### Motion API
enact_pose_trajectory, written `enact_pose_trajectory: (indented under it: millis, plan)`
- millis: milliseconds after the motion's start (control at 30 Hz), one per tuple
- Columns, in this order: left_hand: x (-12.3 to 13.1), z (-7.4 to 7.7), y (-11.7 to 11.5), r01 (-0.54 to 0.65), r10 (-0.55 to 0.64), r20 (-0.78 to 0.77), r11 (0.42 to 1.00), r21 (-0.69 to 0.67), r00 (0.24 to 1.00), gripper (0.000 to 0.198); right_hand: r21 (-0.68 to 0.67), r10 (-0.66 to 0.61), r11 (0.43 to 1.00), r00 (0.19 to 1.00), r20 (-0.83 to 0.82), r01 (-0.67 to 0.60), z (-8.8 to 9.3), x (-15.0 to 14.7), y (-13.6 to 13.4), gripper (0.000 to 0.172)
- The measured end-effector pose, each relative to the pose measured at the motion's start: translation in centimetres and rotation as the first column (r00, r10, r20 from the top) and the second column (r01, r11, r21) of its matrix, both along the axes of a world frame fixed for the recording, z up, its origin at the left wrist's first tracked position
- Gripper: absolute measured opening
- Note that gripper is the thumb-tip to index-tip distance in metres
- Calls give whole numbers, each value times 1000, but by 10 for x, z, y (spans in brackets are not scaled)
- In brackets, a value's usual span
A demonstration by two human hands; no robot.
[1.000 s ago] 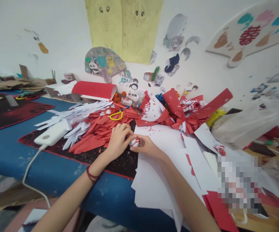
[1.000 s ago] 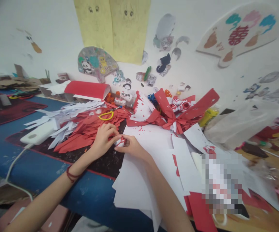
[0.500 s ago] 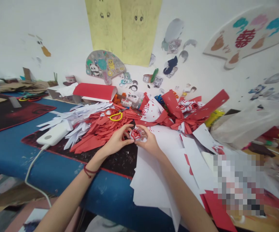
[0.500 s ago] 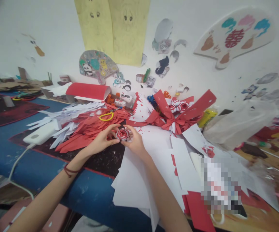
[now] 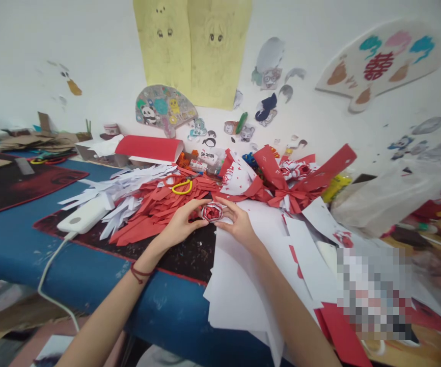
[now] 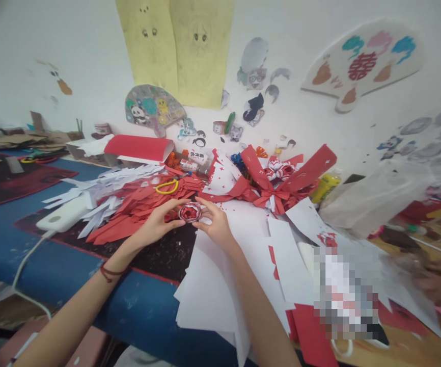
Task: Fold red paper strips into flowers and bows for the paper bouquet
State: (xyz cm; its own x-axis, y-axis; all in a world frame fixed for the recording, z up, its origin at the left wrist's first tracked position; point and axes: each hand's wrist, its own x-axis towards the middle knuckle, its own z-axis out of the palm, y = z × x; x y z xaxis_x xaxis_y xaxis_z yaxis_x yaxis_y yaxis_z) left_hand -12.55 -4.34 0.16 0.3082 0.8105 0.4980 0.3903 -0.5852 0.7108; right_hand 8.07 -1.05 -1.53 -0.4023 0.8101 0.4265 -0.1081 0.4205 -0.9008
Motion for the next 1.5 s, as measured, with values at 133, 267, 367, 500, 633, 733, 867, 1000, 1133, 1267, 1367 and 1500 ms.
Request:
enact_pose_trajectory:
  millis: [133,267,367,500,633,733,867,1000,1133,1267,1367,1500]
  plan:
    - [1,2,-1,-74,76,-16,995,69,997,49,10,-17,1000,1000,-21,17,-3,-3,-1,69]
    - [3,0,-3,-119,121,-27,991,64,992,53,64,-15,998,1000,9,14,-6,-5,-1,65]
    - [4,-3,-2,-117,118,-22,992,44,993,57,145,-78,987,995,58,69,-5,-4,-1,59]
    - [5,-5,-2,-141,141,-1,988,68,990,52,197,-134,973,988,71,118,-1,-5,-5,56]
    - [6,-2,-5,-184,182,39,981,60,983,51,93,-61,994,998,1,61,-1,-8,-6,71]
    - [7,-1,-6,-191,187,63,980,65,980,52,43,-66,997,997,-30,67,-4,-9,-4,71]
    - [8,-3,-6,-193,190,59,979,67,980,55,88,-89,992,996,-17,90,-4,-8,-4,61]
    - [9,-6,-5,-222,218,64,973,67,974,55,210,-184,963,981,59,168,0,-6,-7,53]
    - [9,-7,-6,-219,216,63,973,64,974,55,300,-242,932,965,103,202,3,-6,-8,48]
    - [10,-7,-7,-232,228,65,970,75,972,52,333,-255,920,960,115,205,3,-6,-9,46]
    - [9,-8,-7,-253,248,67,964,81,966,50,345,-255,917,960,115,202,3,-6,-10,46]
    - [9,-9,-7,-263,258,71,961,84,964,49,363,-251,911,961,116,194,3,-7,-11,44]
